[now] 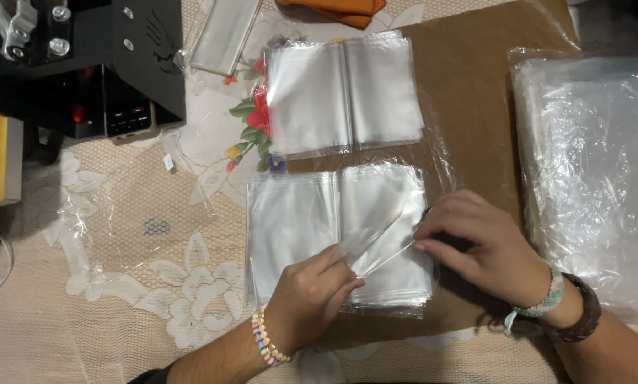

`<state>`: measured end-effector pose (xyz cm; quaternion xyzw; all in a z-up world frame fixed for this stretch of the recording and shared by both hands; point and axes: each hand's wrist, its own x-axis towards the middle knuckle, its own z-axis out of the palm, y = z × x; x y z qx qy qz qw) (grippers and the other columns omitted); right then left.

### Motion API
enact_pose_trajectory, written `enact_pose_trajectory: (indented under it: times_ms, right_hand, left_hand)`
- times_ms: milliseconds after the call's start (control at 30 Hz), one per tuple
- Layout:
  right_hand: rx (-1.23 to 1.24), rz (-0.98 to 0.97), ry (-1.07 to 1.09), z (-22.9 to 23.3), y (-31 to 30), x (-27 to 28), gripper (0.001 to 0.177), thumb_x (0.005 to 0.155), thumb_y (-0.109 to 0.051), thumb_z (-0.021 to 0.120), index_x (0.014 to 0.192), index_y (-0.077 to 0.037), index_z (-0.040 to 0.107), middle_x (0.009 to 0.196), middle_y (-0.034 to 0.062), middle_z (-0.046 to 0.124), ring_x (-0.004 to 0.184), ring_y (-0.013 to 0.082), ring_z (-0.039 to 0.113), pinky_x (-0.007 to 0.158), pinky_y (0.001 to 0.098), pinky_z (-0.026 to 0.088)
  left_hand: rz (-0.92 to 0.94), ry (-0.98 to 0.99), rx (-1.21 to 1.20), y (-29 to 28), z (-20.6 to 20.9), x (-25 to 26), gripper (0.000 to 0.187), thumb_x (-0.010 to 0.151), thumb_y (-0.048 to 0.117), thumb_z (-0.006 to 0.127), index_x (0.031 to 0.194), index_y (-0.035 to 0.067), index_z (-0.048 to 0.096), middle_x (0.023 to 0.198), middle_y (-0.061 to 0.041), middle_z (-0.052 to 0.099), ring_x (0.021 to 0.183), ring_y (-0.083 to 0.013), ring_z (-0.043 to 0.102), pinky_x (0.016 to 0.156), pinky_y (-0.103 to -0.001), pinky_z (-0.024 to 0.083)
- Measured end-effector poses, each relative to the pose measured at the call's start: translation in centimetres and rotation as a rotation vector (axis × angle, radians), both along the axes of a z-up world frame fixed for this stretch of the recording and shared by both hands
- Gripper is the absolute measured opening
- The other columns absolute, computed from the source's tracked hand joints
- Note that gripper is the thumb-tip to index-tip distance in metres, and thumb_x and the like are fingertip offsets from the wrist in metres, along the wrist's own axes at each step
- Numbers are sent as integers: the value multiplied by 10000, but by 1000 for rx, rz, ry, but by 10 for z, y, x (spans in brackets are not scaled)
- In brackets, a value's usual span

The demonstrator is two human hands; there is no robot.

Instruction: The person is organizing and stacking small clear plastic bags on a work surface.

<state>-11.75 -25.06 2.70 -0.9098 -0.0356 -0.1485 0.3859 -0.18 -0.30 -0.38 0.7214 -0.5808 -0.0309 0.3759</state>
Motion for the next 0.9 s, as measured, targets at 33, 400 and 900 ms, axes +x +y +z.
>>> enact_pose_trajectory:
  times_ms: [33,400,900]
  right_hand:
    - [2,-1,0,0,0,0,119,848,-253,732,913,-156,754,849,-34,733,876,140,658,848,289,536]
    - [-115,182,131,-21,1,-6,418,767,-507,791,985,-172,667,913,-28,688,865,147,613,749,283,530]
    - [-140,195,-38,-21,2,-5,217,935,-330,606,1055,-254,771,890,-26,634,878,223,541,743,375,468]
  left_hand:
    - [-1,0,2,0,-2,0,203,904,48,739,782,23,579,856,-121,641,662,-246,619,542,-352,537]
    - [41,101,15,3,-6,3,252,933,215,730,792,62,588,816,-59,614,676,-200,603,520,-328,503]
    - [9,120,-144,-3,10,4,201,918,105,743,803,27,599,772,-65,640,652,-185,610,569,-301,512]
